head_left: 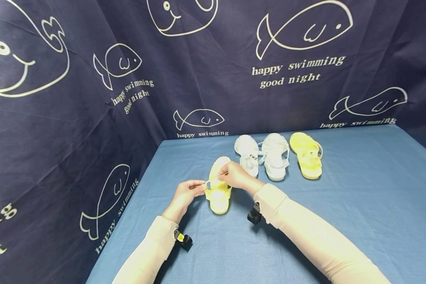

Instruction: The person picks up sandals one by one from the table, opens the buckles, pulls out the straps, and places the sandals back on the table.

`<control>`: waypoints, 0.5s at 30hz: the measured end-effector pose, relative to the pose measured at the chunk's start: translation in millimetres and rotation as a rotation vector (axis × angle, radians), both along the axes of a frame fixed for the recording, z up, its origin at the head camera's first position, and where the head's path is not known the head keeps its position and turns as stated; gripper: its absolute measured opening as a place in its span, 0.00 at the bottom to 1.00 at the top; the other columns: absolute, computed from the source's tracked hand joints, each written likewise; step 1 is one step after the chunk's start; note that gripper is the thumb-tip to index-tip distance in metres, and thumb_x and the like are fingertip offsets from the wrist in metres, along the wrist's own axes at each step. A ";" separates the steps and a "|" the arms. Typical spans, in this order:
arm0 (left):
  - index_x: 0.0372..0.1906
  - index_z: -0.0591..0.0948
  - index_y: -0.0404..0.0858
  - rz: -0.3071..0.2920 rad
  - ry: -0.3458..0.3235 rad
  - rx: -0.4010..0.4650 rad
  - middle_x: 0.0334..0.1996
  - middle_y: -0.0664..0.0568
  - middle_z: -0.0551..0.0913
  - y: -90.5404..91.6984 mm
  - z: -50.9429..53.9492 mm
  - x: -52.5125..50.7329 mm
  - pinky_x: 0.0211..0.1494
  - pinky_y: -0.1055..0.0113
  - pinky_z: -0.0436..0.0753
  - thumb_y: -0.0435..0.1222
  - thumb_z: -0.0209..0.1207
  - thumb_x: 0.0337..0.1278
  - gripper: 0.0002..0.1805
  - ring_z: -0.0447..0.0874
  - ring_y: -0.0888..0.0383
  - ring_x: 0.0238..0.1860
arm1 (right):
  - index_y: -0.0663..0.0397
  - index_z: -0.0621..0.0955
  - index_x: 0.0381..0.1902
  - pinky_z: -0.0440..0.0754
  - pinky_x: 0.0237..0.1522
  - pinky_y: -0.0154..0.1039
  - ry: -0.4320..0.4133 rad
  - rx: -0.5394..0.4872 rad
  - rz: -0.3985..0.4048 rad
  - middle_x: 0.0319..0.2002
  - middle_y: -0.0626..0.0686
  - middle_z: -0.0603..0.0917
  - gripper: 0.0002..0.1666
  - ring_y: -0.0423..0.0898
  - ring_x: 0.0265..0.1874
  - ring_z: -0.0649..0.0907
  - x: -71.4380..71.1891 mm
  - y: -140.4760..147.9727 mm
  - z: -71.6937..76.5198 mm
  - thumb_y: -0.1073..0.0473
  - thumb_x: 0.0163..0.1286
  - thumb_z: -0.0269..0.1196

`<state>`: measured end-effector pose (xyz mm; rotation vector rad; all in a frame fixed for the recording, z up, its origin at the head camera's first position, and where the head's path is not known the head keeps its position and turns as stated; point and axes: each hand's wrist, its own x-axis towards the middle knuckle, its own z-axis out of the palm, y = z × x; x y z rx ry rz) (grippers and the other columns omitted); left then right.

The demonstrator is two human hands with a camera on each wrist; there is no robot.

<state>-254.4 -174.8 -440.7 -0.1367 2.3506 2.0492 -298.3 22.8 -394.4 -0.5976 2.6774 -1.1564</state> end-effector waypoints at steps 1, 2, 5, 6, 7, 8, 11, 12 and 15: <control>0.45 0.82 0.23 0.002 0.000 -0.003 0.36 0.41 0.88 0.3 0.0 0.0 0.47 0.60 0.87 0.26 0.63 0.57 0.12 0.85 0.63 0.32 | 0.59 0.87 0.35 0.75 0.25 0.28 0.001 -0.001 0.001 0.33 0.52 0.87 0.07 0.39 0.24 0.78 -0.1 0.7 0.0 0.61 0.66 0.64; 0.44 0.83 0.23 0.004 -0.004 -0.005 0.36 0.42 0.88 0.6 -0.2 -0.4 0.47 0.60 0.87 0.26 0.63 0.57 0.12 0.85 0.63 0.32 | 0.60 0.87 0.35 0.75 0.25 0.28 0.003 -0.003 0.003 0.34 0.53 0.87 0.07 0.39 0.24 0.78 0.0 1.5 0.6 0.62 0.66 0.64; 0.44 0.83 0.24 0.007 -0.005 -0.009 0.37 0.41 0.88 1.3 -0.7 -1.4 0.48 0.58 0.86 0.27 0.63 0.57 0.12 0.85 0.63 0.32 | 0.61 0.87 0.35 0.76 0.26 0.29 0.022 -0.006 0.012 0.34 0.53 0.88 0.07 0.39 0.24 0.78 -0.4 4.1 2.4 0.62 0.65 0.64; 0.44 0.83 0.24 0.007 -0.002 -0.012 0.37 0.41 0.88 1.7 -1.2 -2.0 0.48 0.58 0.86 0.27 0.63 0.57 0.12 0.86 0.62 0.32 | 0.60 0.87 0.35 0.76 0.26 0.29 0.030 -0.006 0.016 0.33 0.53 0.88 0.07 0.40 0.25 0.78 -0.6 4.8 3.0 0.62 0.65 0.64; 0.44 0.83 0.24 0.009 -0.004 -0.014 0.37 0.41 0.88 2.0 -1.1 -2.2 0.48 0.58 0.86 0.27 0.64 0.56 0.12 0.86 0.63 0.32 | 0.60 0.87 0.34 0.76 0.27 0.29 0.038 -0.008 0.019 0.33 0.53 0.88 0.07 0.40 0.25 0.78 -0.8 5.5 3.5 0.62 0.65 0.64; 0.44 0.83 0.24 0.009 -0.007 -0.015 0.37 0.41 0.88 2.3 -1.3 -2.6 0.48 0.58 0.86 0.27 0.64 0.56 0.12 0.86 0.62 0.32 | 0.60 0.87 0.34 0.76 0.27 0.30 0.043 -0.009 0.022 0.33 0.53 0.88 0.07 0.40 0.25 0.78 -0.8 6.4 3.9 0.62 0.65 0.64; 0.44 0.83 0.24 0.012 -0.009 -0.030 0.37 0.40 0.88 3.1 -1.1 -3.3 0.48 0.58 0.86 0.27 0.64 0.57 0.12 0.86 0.62 0.32 | 0.60 0.87 0.34 0.76 0.29 0.30 0.060 -0.016 0.037 0.33 0.53 0.88 0.07 0.40 0.27 0.79 -0.6 8.5 4.8 0.62 0.65 0.63; 0.44 0.83 0.24 0.014 -0.011 -0.035 0.38 0.40 0.88 3.3 -0.8 -3.3 0.47 0.58 0.86 0.27 0.64 0.57 0.12 0.86 0.62 0.32 | 0.60 0.87 0.34 0.76 0.30 0.30 0.060 -0.020 0.038 0.33 0.53 0.88 0.07 0.40 0.27 0.79 -0.8 9.2 5.0 0.62 0.65 0.63; 0.44 0.84 0.24 0.017 -0.012 -0.046 0.38 0.38 0.88 3.7 0.3 -3.4 0.47 0.59 0.87 0.27 0.63 0.57 0.11 0.86 0.61 0.32 | 0.60 0.87 0.35 0.76 0.31 0.31 0.068 -0.025 0.034 0.34 0.53 0.88 0.07 0.41 0.29 0.79 -1.2 11.2 6.7 0.62 0.65 0.64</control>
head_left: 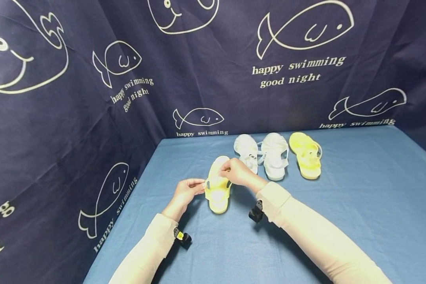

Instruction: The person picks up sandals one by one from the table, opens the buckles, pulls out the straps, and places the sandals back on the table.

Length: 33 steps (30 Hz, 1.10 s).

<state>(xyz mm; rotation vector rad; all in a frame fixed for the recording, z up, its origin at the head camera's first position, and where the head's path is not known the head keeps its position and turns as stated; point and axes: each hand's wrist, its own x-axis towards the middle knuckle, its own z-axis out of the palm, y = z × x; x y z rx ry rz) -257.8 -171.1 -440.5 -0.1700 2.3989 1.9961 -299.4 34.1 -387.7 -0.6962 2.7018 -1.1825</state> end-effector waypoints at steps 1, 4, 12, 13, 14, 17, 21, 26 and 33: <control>0.44 0.84 0.25 0.002 0.000 -0.004 0.38 0.38 0.87 -0.6 0.8 0.2 0.47 0.59 0.87 0.27 0.63 0.57 0.11 0.87 0.60 0.32 | 0.59 0.87 0.35 0.76 0.32 0.31 -0.001 -0.003 -0.001 0.35 0.53 0.88 0.07 0.42 0.30 0.79 -0.4 0.0 0.7 0.61 0.65 0.64; 0.44 0.84 0.25 0.002 -0.005 -0.009 0.38 0.38 0.87 -2.2 2.4 0.9 0.47 0.58 0.86 0.27 0.63 0.57 0.11 0.87 0.60 0.32 | 0.59 0.87 0.36 0.77 0.33 0.32 -0.002 -0.010 -0.007 0.35 0.53 0.88 0.08 0.43 0.31 0.79 -1.6 0.4 3.0 0.61 0.66 0.63; 0.44 0.84 0.26 0.029 -0.019 -0.015 0.37 0.41 0.88 -6.1 1.6 3.4 0.46 0.60 0.87 0.28 0.64 0.57 0.11 0.86 0.61 0.32 | 0.61 0.86 0.37 0.80 0.36 0.36 0.049 -0.069 -0.043 0.33 0.55 0.87 0.09 0.45 0.32 0.82 -6.3 1.6 2.9 0.60 0.66 0.63; 0.44 0.84 0.26 0.028 -0.015 -0.011 0.37 0.40 0.88 -6.1 0.8 3.6 0.46 0.61 0.87 0.28 0.64 0.57 0.11 0.86 0.62 0.32 | 0.60 0.86 0.36 0.79 0.36 0.36 0.055 -0.078 -0.055 0.33 0.55 0.87 0.09 0.46 0.32 0.82 -6.6 1.0 2.9 0.60 0.66 0.64; 0.44 0.84 0.26 0.025 -0.010 -0.006 0.38 0.40 0.88 -5.8 0.3 3.8 0.46 0.60 0.87 0.28 0.64 0.57 0.12 0.86 0.62 0.32 | 0.60 0.86 0.36 0.79 0.36 0.36 0.062 -0.086 -0.068 0.32 0.55 0.87 0.09 0.46 0.32 0.82 -6.9 0.4 2.4 0.59 0.66 0.64; 0.45 0.84 0.25 0.014 0.002 0.006 0.40 0.38 0.87 -4.1 -1.9 4.6 0.46 0.62 0.87 0.29 0.64 0.57 0.13 0.86 0.62 0.32 | 0.61 0.86 0.36 0.78 0.35 0.36 0.061 -0.116 -0.114 0.32 0.55 0.87 0.09 0.47 0.32 0.81 -7.3 -2.7 0.7 0.58 0.65 0.65; 0.45 0.83 0.24 0.014 0.006 0.021 0.41 0.37 0.87 -1.5 -3.9 5.0 0.44 0.64 0.87 0.29 0.64 0.57 0.13 0.86 0.62 0.32 | 0.62 0.85 0.38 0.79 0.34 0.35 0.039 -0.153 -0.159 0.33 0.57 0.87 0.11 0.49 0.33 0.82 -9.1 -9.0 -2.5 0.58 0.65 0.65; 0.45 0.84 0.25 0.013 0.033 -0.004 0.40 0.37 0.87 2.2 -0.7 6.1 0.46 0.61 0.87 0.31 0.64 0.58 0.14 0.86 0.60 0.34 | 0.60 0.86 0.39 0.81 0.36 0.38 0.019 -0.159 -0.190 0.34 0.57 0.87 0.11 0.50 0.35 0.83 -12.3 -16.9 -3.5 0.57 0.66 0.65; 0.45 0.84 0.25 -0.011 0.066 -0.093 0.38 0.36 0.86 10.2 12.0 11.1 0.50 0.53 0.85 0.29 0.63 0.57 0.12 0.83 0.64 0.31 | 0.56 0.86 0.36 0.81 0.38 0.38 -0.030 -0.116 -0.233 0.35 0.54 0.87 0.10 0.47 0.35 0.83 -19.5 -26.8 -6.3 0.55 0.65 0.65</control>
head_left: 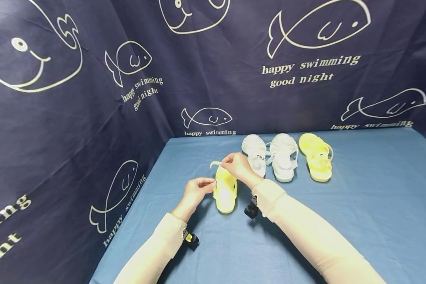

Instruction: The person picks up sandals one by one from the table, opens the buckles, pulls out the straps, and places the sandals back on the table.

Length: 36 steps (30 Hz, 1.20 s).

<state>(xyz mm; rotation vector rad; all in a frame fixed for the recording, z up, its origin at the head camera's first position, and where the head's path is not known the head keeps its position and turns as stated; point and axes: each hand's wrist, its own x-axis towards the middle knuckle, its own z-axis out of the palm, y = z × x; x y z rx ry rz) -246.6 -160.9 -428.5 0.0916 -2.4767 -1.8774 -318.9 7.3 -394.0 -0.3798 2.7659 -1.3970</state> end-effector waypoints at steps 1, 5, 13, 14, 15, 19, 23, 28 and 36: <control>0.45 0.84 0.25 -0.003 0.001 -0.002 0.38 0.35 0.86 0.8 3.3 2.2 0.50 0.52 0.85 0.29 0.63 0.57 0.12 0.82 0.64 0.31 | 0.56 0.87 0.35 0.81 0.37 0.38 -0.011 0.005 -0.002 0.35 0.53 0.87 0.09 0.47 0.34 0.83 -0.9 -1.8 -0.5 0.56 0.64 0.65; 0.46 0.82 0.22 -0.022 0.001 0.004 0.40 0.32 0.85 3.4 17.1 12.6 0.51 0.52 0.84 0.27 0.62 0.57 0.13 0.82 0.64 0.32 | 0.57 0.87 0.33 0.77 0.32 0.33 -0.032 0.032 0.000 0.32 0.52 0.87 0.09 0.45 0.30 0.80 -4.6 -7.7 -3.4 0.59 0.63 0.63; 0.47 0.81 0.21 -0.041 0.021 0.008 0.39 0.32 0.86 5.4 19.9 17.6 0.50 0.53 0.85 0.27 0.62 0.57 0.14 0.84 0.61 0.34 | 0.56 0.87 0.31 0.78 0.33 0.33 -0.054 0.077 -0.006 0.35 0.51 0.88 0.06 0.45 0.30 0.80 -7.2 -13.1 -10.8 0.61 0.59 0.64; 0.47 0.81 0.22 -0.039 0.016 0.003 0.40 0.32 0.85 5.7 19.9 17.4 0.51 0.51 0.84 0.26 0.61 0.57 0.14 0.85 0.59 0.35 | 0.56 0.87 0.32 0.79 0.35 0.34 -0.065 0.085 -0.013 0.35 0.51 0.88 0.06 0.46 0.31 0.81 -6.9 -13.9 -11.1 0.60 0.59 0.64; 0.47 0.81 0.22 -0.038 0.009 0.001 0.41 0.31 0.85 5.4 17.9 15.9 0.52 0.51 0.84 0.26 0.61 0.57 0.14 0.85 0.55 0.36 | 0.55 0.87 0.31 0.80 0.36 0.35 -0.079 0.090 -0.021 0.35 0.51 0.88 0.06 0.46 0.32 0.81 -6.7 -14.8 -11.5 0.60 0.59 0.65; 0.48 0.81 0.22 -0.033 -0.002 0.012 0.43 0.30 0.84 1.5 4.1 7.0 0.53 0.49 0.83 0.27 0.62 0.57 0.15 0.85 0.49 0.42 | 0.55 0.87 0.32 0.81 0.38 0.37 -0.123 0.117 -0.029 0.34 0.51 0.88 0.08 0.46 0.33 0.82 -5.8 -17.1 -11.8 0.57 0.59 0.66; 0.48 0.82 0.24 -0.018 0.003 0.020 0.42 0.34 0.86 -1.9 -7.2 0.4 0.50 0.54 0.85 0.30 0.63 0.57 0.16 0.85 0.58 0.38 | 0.58 0.87 0.35 0.82 0.40 0.39 -0.140 0.125 -0.015 0.36 0.53 0.88 0.11 0.48 0.36 0.82 -5.1 -17.1 -11.1 0.56 0.60 0.66; 0.47 0.84 0.28 0.003 0.001 0.020 0.41 0.38 0.87 -1.1 -7.8 2.1 0.49 0.59 0.86 0.32 0.64 0.57 0.15 0.84 0.60 0.37 | 0.61 0.85 0.44 0.82 0.51 0.44 -0.158 0.133 -0.004 0.46 0.56 0.86 0.18 0.53 0.47 0.82 -3.8 -16.4 -9.3 0.54 0.62 0.66; 0.48 0.83 0.30 -0.004 -0.015 0.024 0.42 0.41 0.87 -1.3 -8.0 3.7 0.52 0.57 0.85 0.34 0.64 0.58 0.15 0.83 0.64 0.37 | 0.65 0.82 0.52 0.81 0.53 0.47 -0.113 0.097 -0.021 0.49 0.60 0.85 0.21 0.55 0.51 0.82 -1.8 -14.4 -8.0 0.57 0.64 0.63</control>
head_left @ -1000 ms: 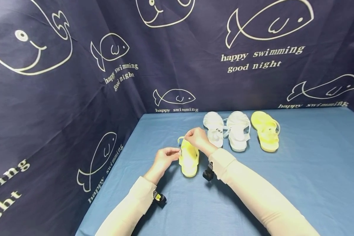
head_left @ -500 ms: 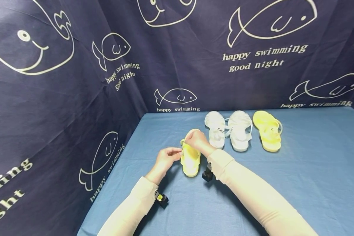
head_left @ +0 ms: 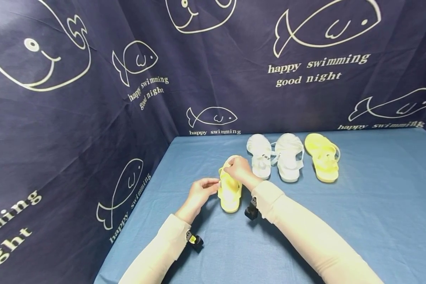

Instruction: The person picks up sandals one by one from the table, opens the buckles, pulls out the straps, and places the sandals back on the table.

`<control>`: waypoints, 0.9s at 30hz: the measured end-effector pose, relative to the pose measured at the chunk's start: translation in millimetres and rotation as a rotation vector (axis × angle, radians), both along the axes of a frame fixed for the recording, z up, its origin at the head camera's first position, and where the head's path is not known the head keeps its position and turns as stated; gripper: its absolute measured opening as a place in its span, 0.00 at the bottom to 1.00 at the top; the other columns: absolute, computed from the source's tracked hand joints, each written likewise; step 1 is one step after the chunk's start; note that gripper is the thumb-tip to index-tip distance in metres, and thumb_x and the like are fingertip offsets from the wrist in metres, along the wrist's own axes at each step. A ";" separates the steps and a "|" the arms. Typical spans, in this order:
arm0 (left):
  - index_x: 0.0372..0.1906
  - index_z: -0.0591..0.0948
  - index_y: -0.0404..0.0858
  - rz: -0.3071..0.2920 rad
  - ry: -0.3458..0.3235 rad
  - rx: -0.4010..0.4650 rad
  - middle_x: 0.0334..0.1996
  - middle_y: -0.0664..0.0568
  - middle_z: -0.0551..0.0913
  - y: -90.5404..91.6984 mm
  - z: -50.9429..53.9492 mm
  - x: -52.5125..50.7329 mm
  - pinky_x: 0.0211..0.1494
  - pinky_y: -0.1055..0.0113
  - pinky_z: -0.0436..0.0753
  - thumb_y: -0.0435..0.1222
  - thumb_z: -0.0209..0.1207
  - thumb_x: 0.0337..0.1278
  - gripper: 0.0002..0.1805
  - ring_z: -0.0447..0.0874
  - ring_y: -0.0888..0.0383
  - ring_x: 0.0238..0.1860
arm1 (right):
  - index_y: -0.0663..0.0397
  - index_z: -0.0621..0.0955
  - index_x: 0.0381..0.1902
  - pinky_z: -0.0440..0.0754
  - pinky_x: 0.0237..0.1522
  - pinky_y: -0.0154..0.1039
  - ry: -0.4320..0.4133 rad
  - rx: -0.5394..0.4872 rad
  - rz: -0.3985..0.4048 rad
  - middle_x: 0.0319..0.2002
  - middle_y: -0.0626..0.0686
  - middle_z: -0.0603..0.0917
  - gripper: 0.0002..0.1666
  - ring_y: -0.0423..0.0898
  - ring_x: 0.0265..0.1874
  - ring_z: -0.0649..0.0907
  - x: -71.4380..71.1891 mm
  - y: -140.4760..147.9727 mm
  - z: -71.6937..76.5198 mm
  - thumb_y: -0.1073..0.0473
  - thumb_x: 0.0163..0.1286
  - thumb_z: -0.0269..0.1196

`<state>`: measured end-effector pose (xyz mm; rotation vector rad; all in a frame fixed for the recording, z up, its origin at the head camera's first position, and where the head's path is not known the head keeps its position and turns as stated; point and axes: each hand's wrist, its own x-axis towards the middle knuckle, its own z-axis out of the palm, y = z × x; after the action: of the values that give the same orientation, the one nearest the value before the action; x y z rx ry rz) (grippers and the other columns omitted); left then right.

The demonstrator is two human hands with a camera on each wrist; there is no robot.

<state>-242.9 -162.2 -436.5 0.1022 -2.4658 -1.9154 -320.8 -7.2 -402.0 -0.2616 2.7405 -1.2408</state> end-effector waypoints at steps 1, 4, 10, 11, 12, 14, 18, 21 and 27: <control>0.49 0.83 0.30 -0.001 -0.003 0.005 0.42 0.41 0.87 -0.2 -0.3 0.3 0.52 0.57 0.84 0.35 0.64 0.58 0.16 0.83 0.64 0.37 | 0.65 0.81 0.53 0.81 0.53 0.47 0.009 -0.012 -0.004 0.49 0.61 0.85 0.22 0.55 0.51 0.82 0.3 0.2 0.2 0.57 0.65 0.63; 0.49 0.83 0.31 0.003 -0.006 0.008 0.43 0.40 0.86 -0.9 -0.8 1.5 0.54 0.56 0.84 0.36 0.64 0.58 0.16 0.84 0.62 0.39 | 0.65 0.80 0.56 0.81 0.55 0.47 0.020 -0.067 -0.006 0.51 0.62 0.84 0.23 0.55 0.53 0.82 2.1 1.0 1.4 0.58 0.65 0.62; 0.55 0.79 0.29 -0.027 -0.064 0.064 0.49 0.36 0.83 -1.2 0.1 4.1 0.58 0.57 0.82 0.35 0.62 0.60 0.20 0.84 0.57 0.46 | 0.65 0.75 0.61 0.77 0.61 0.48 0.024 -0.152 0.039 0.59 0.63 0.79 0.27 0.57 0.59 0.78 10.9 8.7 4.0 0.57 0.67 0.61; 0.56 0.78 0.28 -0.035 -0.077 0.081 0.50 0.36 0.83 -1.1 0.8 4.6 0.59 0.57 0.81 0.35 0.62 0.61 0.21 0.83 0.56 0.47 | 0.65 0.74 0.62 0.76 0.62 0.48 0.021 -0.165 0.042 0.59 0.62 0.79 0.28 0.57 0.60 0.78 13.0 10.7 4.6 0.57 0.67 0.61; 0.57 0.77 0.28 -0.042 -0.089 0.093 0.50 0.35 0.82 -1.2 1.4 5.0 0.59 0.57 0.81 0.34 0.62 0.61 0.22 0.83 0.55 0.48 | 0.65 0.74 0.63 0.76 0.63 0.48 0.018 -0.178 0.043 0.60 0.62 0.79 0.29 0.57 0.60 0.77 15.3 12.6 5.3 0.57 0.67 0.62; 0.58 0.75 0.27 -0.052 -0.110 0.113 0.52 0.35 0.81 -0.5 2.5 6.5 0.59 0.58 0.81 0.34 0.61 0.61 0.23 0.83 0.55 0.49 | 0.65 0.72 0.64 0.75 0.64 0.49 0.011 -0.196 0.042 0.61 0.62 0.78 0.31 0.58 0.61 0.76 19.4 16.3 5.9 0.56 0.67 0.62; 0.60 0.74 0.27 -0.051 -0.130 0.130 0.53 0.35 0.80 0.0 3.7 9.2 0.59 0.59 0.81 0.35 0.61 0.62 0.24 0.82 0.54 0.51 | 0.63 0.69 0.67 0.73 0.65 0.49 -0.020 -0.254 0.037 0.63 0.62 0.76 0.34 0.57 0.63 0.75 27.0 19.6 7.7 0.55 0.67 0.62; 0.61 0.73 0.27 -0.050 -0.137 0.137 0.55 0.35 0.79 0.2 3.3 10.7 0.59 0.59 0.81 0.35 0.60 0.62 0.25 0.81 0.53 0.52 | 0.64 0.68 0.68 0.72 0.66 0.49 -0.022 -0.285 0.039 0.64 0.62 0.75 0.35 0.58 0.64 0.74 32.6 20.6 7.9 0.54 0.67 0.62; 0.62 0.72 0.27 -0.071 -0.145 0.141 0.57 0.34 0.78 1.0 2.1 15.0 0.61 0.57 0.80 0.36 0.60 0.63 0.26 0.81 0.51 0.54 | 0.68 0.69 0.66 0.71 0.66 0.50 0.027 -0.332 0.038 0.63 0.66 0.75 0.33 0.60 0.63 0.74 44.6 27.4 0.9 0.58 0.67 0.62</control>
<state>-227.9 -161.2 -434.3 0.1629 -2.4498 -2.1851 -276.2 20.2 -401.0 -0.3609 2.5248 -1.6896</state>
